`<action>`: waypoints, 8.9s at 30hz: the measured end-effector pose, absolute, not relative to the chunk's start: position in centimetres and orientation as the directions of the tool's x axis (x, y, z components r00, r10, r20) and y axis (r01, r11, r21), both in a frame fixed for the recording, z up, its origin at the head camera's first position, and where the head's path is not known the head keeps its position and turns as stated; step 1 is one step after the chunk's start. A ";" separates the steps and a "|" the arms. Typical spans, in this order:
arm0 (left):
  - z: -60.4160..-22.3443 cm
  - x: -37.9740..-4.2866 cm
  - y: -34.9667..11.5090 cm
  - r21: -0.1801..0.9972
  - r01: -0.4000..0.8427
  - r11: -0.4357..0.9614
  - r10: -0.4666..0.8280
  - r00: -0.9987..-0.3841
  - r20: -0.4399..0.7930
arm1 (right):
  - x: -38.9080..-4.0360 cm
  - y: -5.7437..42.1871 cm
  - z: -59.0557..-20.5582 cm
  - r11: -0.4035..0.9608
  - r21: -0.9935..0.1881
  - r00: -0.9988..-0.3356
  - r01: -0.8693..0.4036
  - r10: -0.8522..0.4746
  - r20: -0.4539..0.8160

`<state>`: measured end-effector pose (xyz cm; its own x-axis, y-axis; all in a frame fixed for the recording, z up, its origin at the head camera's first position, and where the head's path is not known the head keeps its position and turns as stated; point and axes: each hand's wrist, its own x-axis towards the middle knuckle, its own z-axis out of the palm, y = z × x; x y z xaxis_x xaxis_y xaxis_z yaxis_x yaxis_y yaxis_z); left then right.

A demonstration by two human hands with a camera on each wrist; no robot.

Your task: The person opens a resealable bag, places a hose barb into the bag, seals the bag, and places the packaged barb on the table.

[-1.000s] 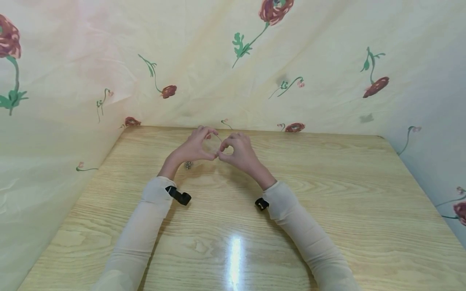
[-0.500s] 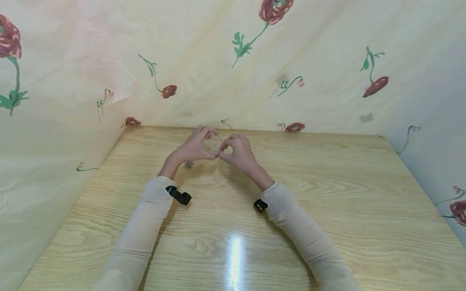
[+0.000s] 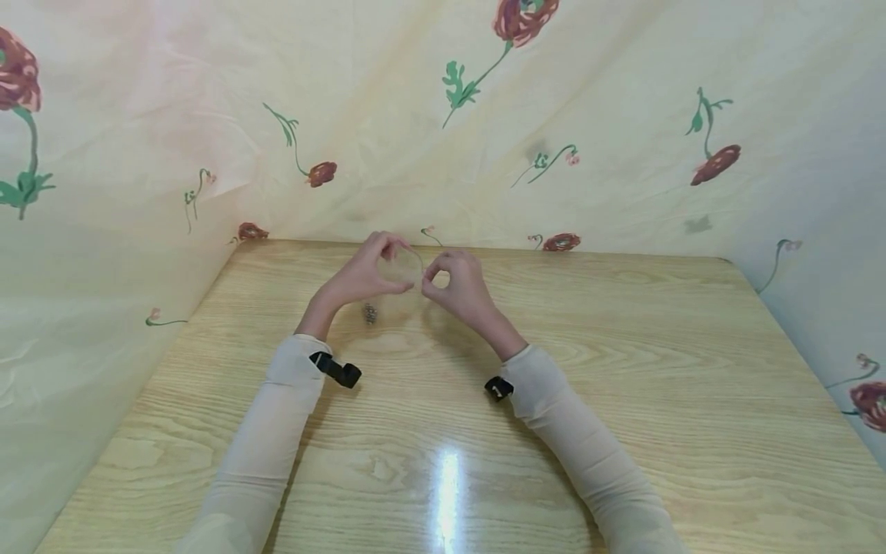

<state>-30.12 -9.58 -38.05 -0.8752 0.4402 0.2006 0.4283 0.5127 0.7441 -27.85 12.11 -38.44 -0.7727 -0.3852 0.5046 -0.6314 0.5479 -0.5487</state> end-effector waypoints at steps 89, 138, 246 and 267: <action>-35.8 -28.7 -7.0 0.717 0.617 0.324 0.475 -0.762 0.440 | -27.9 13.7 -36.7 0.387 -0.559 -0.680 -0.733 -0.414 0.605; -35.4 -28.5 -6.8 0.589 0.675 0.444 0.468 -0.735 0.490 | -27.7 13.0 -37.0 0.479 -0.357 -0.561 -0.802 -0.396 0.727; -35.2 -28.6 -7.1 0.562 0.687 0.460 0.444 -0.726 0.525 | -27.5 12.9 -36.3 0.516 -0.405 -0.612 -0.755 -0.334 0.716; -35.0 -28.8 -7.7 0.600 0.676 0.427 0.465 -0.734 0.496 | -27.8 13.9 -35.6 0.457 -0.531 -0.696 -0.714 -0.383 0.607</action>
